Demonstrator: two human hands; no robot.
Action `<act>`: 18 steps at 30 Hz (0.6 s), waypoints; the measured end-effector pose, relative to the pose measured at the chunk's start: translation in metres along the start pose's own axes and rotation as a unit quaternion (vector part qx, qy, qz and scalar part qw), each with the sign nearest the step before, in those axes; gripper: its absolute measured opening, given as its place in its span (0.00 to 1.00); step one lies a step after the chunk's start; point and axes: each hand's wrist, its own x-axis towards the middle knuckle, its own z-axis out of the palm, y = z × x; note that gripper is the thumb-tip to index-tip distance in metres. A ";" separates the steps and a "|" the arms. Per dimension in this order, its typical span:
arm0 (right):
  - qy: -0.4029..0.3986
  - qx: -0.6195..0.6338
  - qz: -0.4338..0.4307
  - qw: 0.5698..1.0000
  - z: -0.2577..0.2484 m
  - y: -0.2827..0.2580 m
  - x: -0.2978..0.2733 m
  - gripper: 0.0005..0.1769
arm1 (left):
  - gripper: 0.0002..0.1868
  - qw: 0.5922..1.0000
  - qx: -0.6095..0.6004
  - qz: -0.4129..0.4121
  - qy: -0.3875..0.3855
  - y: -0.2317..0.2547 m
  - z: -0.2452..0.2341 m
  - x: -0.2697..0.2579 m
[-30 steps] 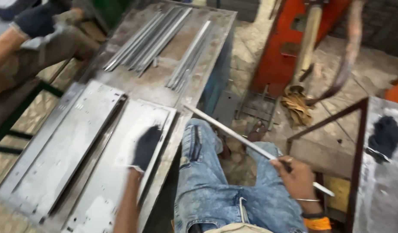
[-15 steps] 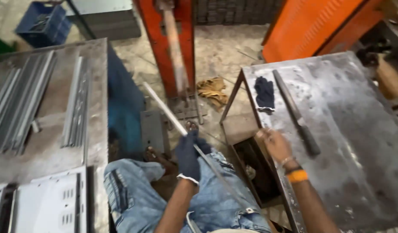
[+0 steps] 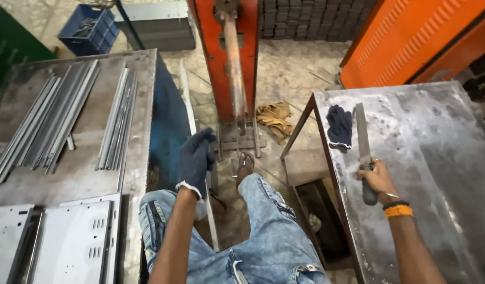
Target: Spot welding metal reinforcement rails onto flat metal panels using industrial equipment.
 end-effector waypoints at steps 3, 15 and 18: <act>-0.013 0.329 -0.059 0.942 0.023 -0.085 -0.034 0.23 | 0.17 0.996 0.083 0.011 0.011 0.032 0.011 0.015; -0.303 0.464 -0.122 0.823 0.070 -0.359 -0.197 0.36 | 0.21 0.993 0.053 0.108 -0.008 0.046 0.079 0.067; -0.298 0.456 -0.116 0.831 0.070 -0.366 -0.198 0.38 | 0.18 0.990 0.072 0.122 0.007 0.046 0.081 0.072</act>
